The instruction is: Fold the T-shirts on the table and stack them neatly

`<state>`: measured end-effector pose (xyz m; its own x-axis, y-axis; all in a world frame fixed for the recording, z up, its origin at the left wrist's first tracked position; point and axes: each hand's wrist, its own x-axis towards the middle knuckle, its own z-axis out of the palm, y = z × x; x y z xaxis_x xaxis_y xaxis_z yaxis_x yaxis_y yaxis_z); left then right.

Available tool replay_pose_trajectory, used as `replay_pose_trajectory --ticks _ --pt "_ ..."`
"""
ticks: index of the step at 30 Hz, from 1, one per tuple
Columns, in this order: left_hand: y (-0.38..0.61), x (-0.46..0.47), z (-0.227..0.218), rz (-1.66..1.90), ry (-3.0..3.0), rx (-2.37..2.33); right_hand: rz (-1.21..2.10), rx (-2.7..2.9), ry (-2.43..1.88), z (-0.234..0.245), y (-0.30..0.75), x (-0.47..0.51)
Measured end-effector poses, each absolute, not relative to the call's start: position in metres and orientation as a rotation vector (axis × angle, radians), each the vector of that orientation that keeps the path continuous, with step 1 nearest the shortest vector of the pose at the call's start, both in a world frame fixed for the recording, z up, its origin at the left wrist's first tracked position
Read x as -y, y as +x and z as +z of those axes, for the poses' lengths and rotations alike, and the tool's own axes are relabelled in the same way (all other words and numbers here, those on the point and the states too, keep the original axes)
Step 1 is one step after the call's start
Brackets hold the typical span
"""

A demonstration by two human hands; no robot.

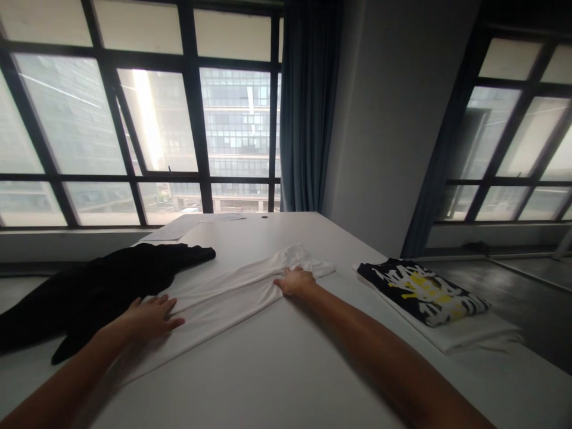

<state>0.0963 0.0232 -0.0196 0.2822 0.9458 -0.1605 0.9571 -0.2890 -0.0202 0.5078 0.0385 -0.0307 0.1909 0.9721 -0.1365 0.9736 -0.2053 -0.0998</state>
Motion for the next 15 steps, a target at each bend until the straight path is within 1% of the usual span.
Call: replay_pose_trajectory --ticks 3,6,7,9,12,15 --pt "0.104 -0.018 -0.014 -0.098 2.560 -1.705 -0.187 -1.986 2.425 -0.026 0.508 -0.062" --pt "0.114 -0.014 -0.012 0.083 2.646 -1.508 0.130 -2.005 2.530 -0.013 0.501 -0.080" --pt "0.116 -0.014 -0.014 0.120 2.655 -1.462 0.174 -1.973 2.583 -0.010 0.495 -0.083" --pt "0.117 -0.015 -0.020 0.150 2.656 -1.422 0.068 -1.943 2.602 -0.008 0.476 -0.083" --pt "0.115 -0.020 -0.033 0.192 2.648 -1.424 -0.181 -1.986 2.442 -0.014 0.447 -0.077" --pt "0.115 -0.021 -0.039 0.258 2.638 -1.419 -0.252 -2.030 2.329 -0.021 0.440 -0.074"
